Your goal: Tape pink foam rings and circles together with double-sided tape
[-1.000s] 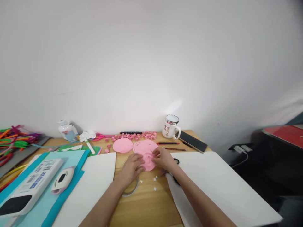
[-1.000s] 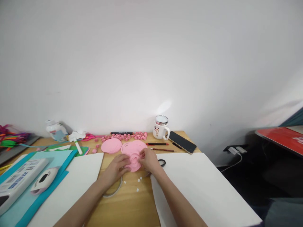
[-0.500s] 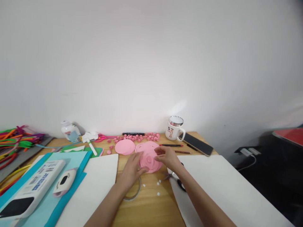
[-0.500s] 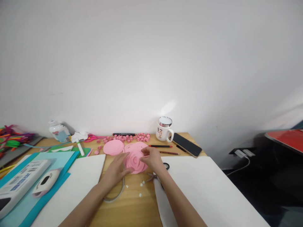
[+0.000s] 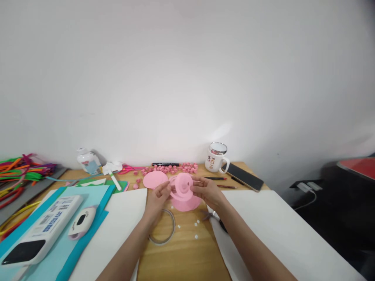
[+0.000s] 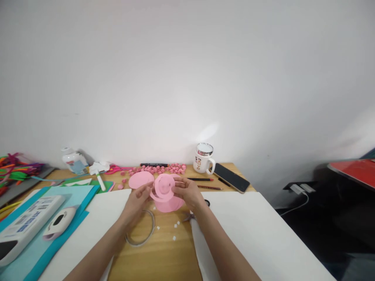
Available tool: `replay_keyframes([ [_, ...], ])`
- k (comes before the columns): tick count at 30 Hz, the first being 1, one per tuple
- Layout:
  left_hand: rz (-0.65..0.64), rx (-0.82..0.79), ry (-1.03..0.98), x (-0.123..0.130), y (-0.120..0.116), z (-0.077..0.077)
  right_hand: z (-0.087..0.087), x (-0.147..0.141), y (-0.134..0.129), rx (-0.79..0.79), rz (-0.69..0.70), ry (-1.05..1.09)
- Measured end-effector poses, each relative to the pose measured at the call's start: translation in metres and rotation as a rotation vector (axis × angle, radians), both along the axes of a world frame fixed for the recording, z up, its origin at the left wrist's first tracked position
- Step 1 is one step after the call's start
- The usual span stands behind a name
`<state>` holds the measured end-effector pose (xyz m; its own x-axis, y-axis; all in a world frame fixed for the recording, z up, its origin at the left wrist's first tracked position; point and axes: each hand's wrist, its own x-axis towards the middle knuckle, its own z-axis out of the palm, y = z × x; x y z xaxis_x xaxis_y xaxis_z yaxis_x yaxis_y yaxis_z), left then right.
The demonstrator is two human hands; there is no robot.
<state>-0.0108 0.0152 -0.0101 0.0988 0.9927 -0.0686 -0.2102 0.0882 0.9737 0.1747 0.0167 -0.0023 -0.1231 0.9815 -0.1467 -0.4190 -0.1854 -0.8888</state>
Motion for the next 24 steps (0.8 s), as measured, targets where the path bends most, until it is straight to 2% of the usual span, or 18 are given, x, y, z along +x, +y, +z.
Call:
replay_keyframes([
  [4, -0.054, -0.062, -0.137, -0.001, 0.000, 0.002, -0.006, -0.010, -0.001, 0.026, -0.023, 0.000],
  [10, 0.077, -0.030, -0.142, -0.003, -0.001, 0.006, -0.007, -0.012, -0.004, 0.103, -0.019, -0.090],
  [15, 0.050, -0.059, -0.151, -0.003, -0.001, 0.004, -0.006, -0.015, -0.010, 0.164, 0.017, -0.214],
  [18, 0.060, -0.107, -0.126, -0.004, -0.001, 0.002, 0.001, -0.004, -0.020, 0.269, 0.078, -0.511],
  [21, 0.065, -0.128, -0.134, -0.005, -0.002, 0.003, 0.011, 0.018, -0.035, 0.400, 0.081, -1.054],
  [24, 0.039, -0.138, -0.153, -0.004, -0.004, 0.006, 0.014, 0.040, -0.051, 0.371, 0.145, -1.446],
])
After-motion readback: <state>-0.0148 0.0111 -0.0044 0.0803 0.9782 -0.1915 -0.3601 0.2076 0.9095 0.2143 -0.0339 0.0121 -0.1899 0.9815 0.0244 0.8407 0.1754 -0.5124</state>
